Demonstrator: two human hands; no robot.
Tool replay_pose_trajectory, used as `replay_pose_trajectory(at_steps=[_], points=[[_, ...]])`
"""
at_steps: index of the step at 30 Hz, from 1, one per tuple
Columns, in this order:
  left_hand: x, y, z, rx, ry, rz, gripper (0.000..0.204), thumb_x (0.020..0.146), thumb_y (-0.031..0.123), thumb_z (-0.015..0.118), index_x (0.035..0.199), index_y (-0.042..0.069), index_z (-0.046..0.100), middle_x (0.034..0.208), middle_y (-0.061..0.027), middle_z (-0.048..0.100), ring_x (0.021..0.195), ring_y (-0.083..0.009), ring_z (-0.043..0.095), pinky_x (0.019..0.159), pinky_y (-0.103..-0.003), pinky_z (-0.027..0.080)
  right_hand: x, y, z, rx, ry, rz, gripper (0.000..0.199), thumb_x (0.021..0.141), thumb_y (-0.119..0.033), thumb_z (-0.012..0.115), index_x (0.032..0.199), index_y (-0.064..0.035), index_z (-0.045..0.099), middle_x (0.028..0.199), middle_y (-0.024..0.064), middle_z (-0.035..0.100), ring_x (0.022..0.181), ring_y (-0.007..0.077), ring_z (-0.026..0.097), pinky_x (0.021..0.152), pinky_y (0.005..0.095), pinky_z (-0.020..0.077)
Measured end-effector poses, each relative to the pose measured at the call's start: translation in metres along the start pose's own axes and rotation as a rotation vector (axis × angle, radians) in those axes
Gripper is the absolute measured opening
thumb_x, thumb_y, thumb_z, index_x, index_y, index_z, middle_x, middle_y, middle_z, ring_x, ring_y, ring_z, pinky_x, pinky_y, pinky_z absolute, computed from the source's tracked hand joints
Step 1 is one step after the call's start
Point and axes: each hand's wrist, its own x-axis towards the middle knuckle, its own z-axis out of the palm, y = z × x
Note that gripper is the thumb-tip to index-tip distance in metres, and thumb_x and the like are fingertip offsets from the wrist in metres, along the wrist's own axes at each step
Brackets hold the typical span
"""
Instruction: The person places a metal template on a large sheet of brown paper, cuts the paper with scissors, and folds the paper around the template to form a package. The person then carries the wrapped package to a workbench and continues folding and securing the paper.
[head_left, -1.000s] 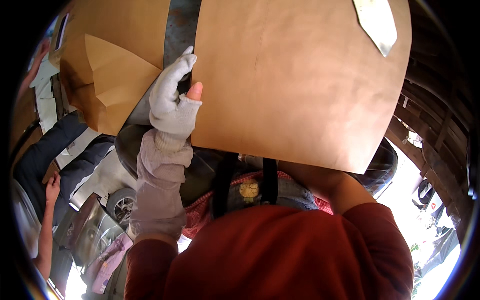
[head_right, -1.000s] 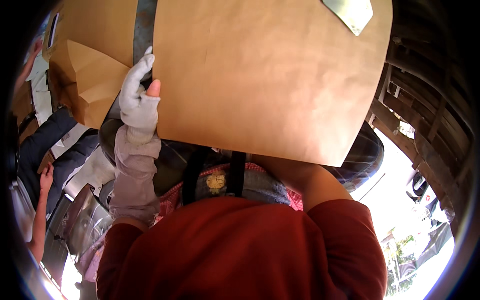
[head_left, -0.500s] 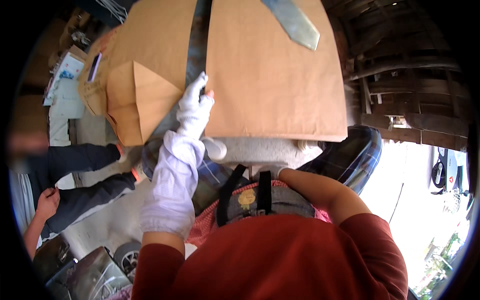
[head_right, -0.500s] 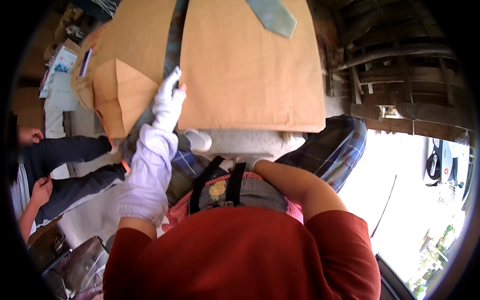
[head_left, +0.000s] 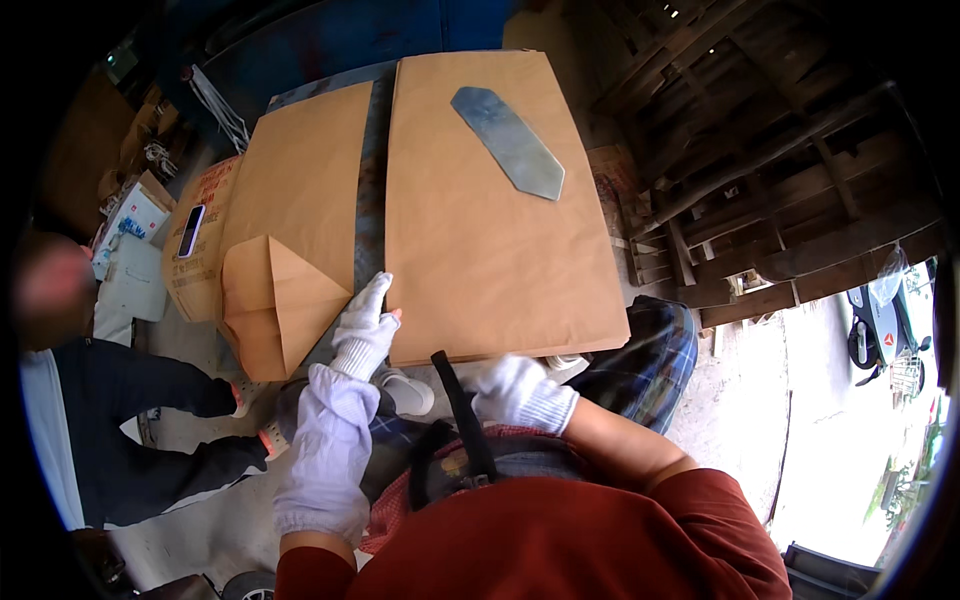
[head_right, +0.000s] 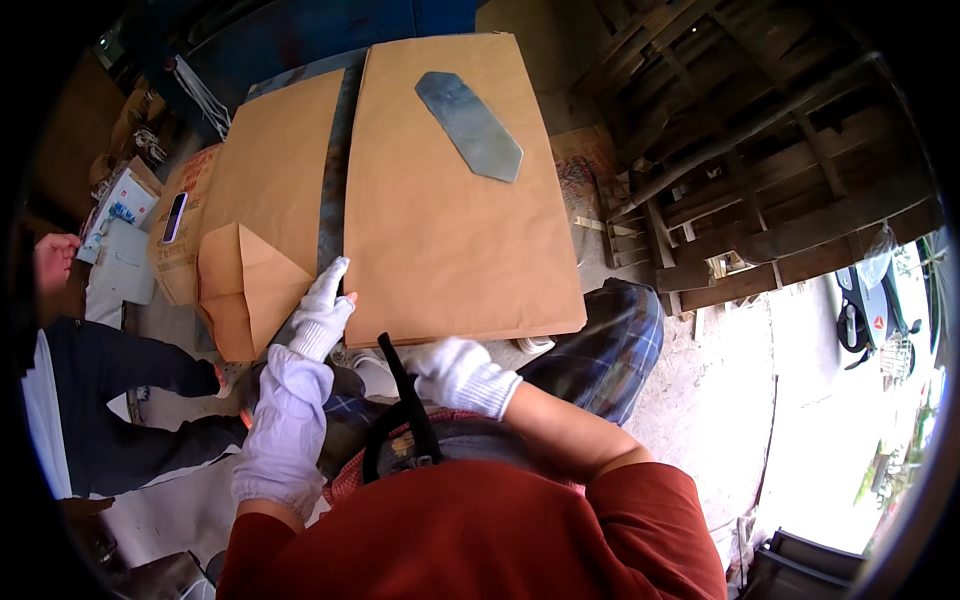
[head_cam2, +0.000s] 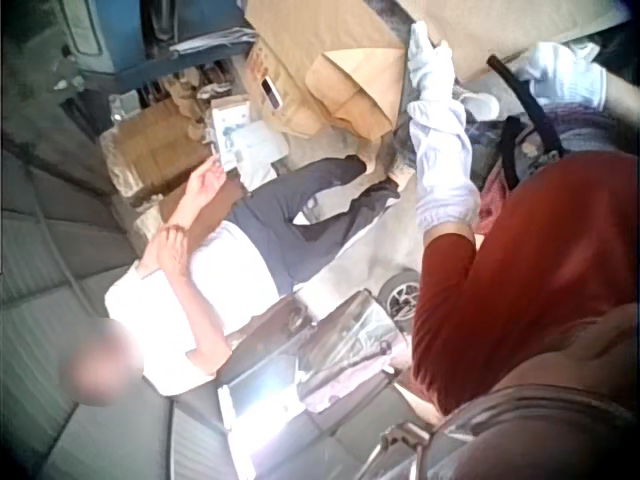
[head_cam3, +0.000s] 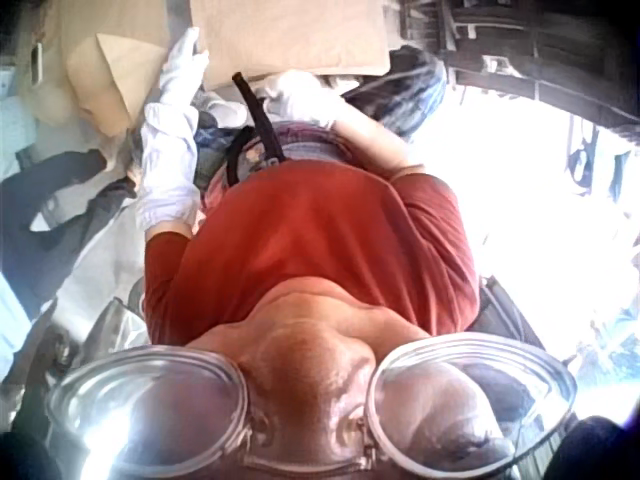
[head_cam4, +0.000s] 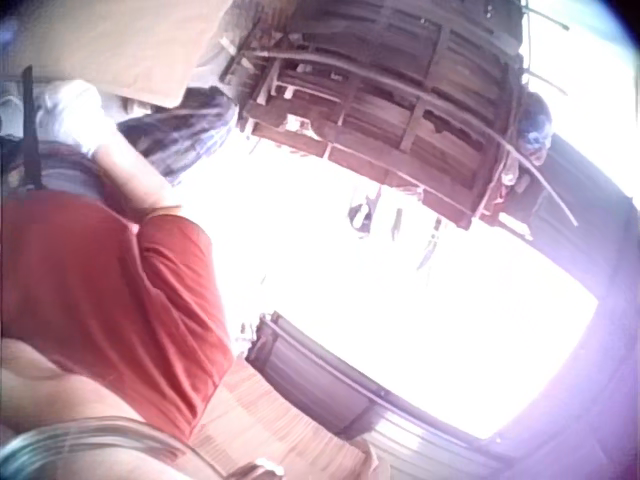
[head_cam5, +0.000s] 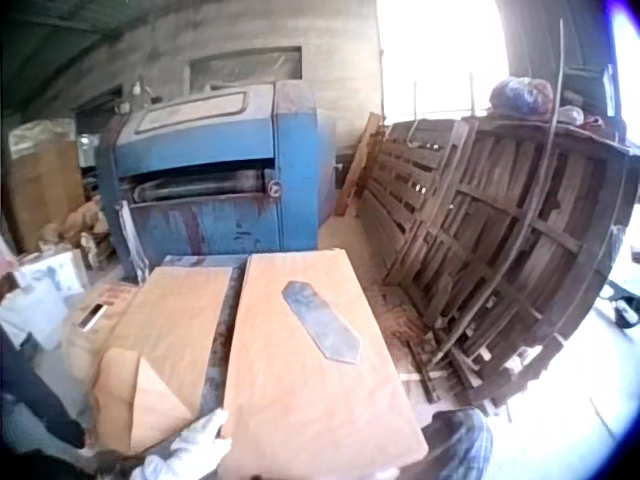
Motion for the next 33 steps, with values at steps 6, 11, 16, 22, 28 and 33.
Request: replay_pose_trajectory(at_steps=[6, 11, 16, 22, 28, 33], points=[[0.025, 0.010, -0.040, 0.225, -0.083, 0.120, 0.060, 0.081, 0.023, 0.073, 0.138, 0.019, 0.053, 0.156, -0.0028, 0.042, 0.139, -0.0265, 0.044, 0.112, -0.044, 0.039, -0.022, 0.134, -0.067, -0.360, 0.792, 0.470, 0.041, 0.074, -0.025, 0.076, 0.106, -0.0048, 0.059, 0.114, 0.0162, 0.064, 0.105, 0.0370, 0.062, 0.088, 0.0447, 0.0525], [0.046, 0.035, -0.027, 0.373, -0.109, 0.180, 0.058, 0.082, 0.022, 0.072, 0.136, 0.015, 0.054, 0.155, -0.0038, 0.043, 0.139, -0.0260, 0.044, 0.111, -0.044, 0.041, -0.010, 0.162, -0.086, -0.160, 0.616, 0.730, 0.043, 0.081, -0.036, 0.075, 0.108, -0.0054, 0.061, 0.112, 0.0173, 0.066, 0.101, 0.0364, 0.065, 0.086, 0.0458, 0.0533], [0.044, 0.028, -0.013, 0.387, -0.082, 0.192, 0.057, 0.083, 0.025, 0.072, 0.136, 0.014, 0.054, 0.155, -0.0063, 0.042, 0.140, -0.0263, 0.042, 0.110, -0.043, 0.041, -0.009, 0.158, -0.084, -0.328, 0.681, 0.664, 0.033, 0.080, -0.031, 0.072, 0.101, -0.0061, 0.065, 0.107, 0.0150, 0.068, 0.097, 0.0347, 0.067, 0.080, 0.0461, 0.0540], [0.047, 0.033, -0.025, 0.353, -0.163, 0.183, 0.054, 0.083, 0.025, 0.071, 0.133, 0.013, 0.056, 0.154, -0.0061, 0.043, 0.138, -0.0274, 0.044, 0.110, -0.043, 0.041, -0.020, 0.164, -0.096, -0.247, 0.727, 0.666, 0.021, 0.082, -0.024, 0.066, 0.097, -0.0118, 0.073, 0.097, 0.0152, 0.071, 0.091, 0.0353, 0.069, 0.078, 0.0451, 0.0552], [0.048, 0.027, -0.016, 0.312, -0.070, 0.235, 0.054, 0.081, 0.022, 0.073, 0.133, 0.012, 0.057, 0.152, -0.0064, 0.046, 0.136, -0.0282, 0.046, 0.109, -0.042, 0.041, -0.027, 0.180, -0.086, -0.096, 0.802, 0.590, 0.020, 0.083, -0.026, 0.065, 0.095, -0.0120, 0.073, 0.094, 0.0151, 0.071, 0.090, 0.0355, 0.068, 0.080, 0.0448, 0.0546], [0.042, 0.016, -0.008, 0.273, 0.006, 0.296, 0.053, 0.080, 0.017, 0.073, 0.131, 0.012, 0.057, 0.151, -0.0072, 0.047, 0.135, -0.0297, 0.047, 0.108, -0.044, 0.042, -0.022, 0.157, -0.083, -0.251, 0.646, 0.729, 0.027, 0.082, -0.032, 0.069, 0.099, -0.0111, 0.070, 0.099, 0.0171, 0.069, 0.091, 0.0372, 0.068, 0.079, 0.0467, 0.0552]])
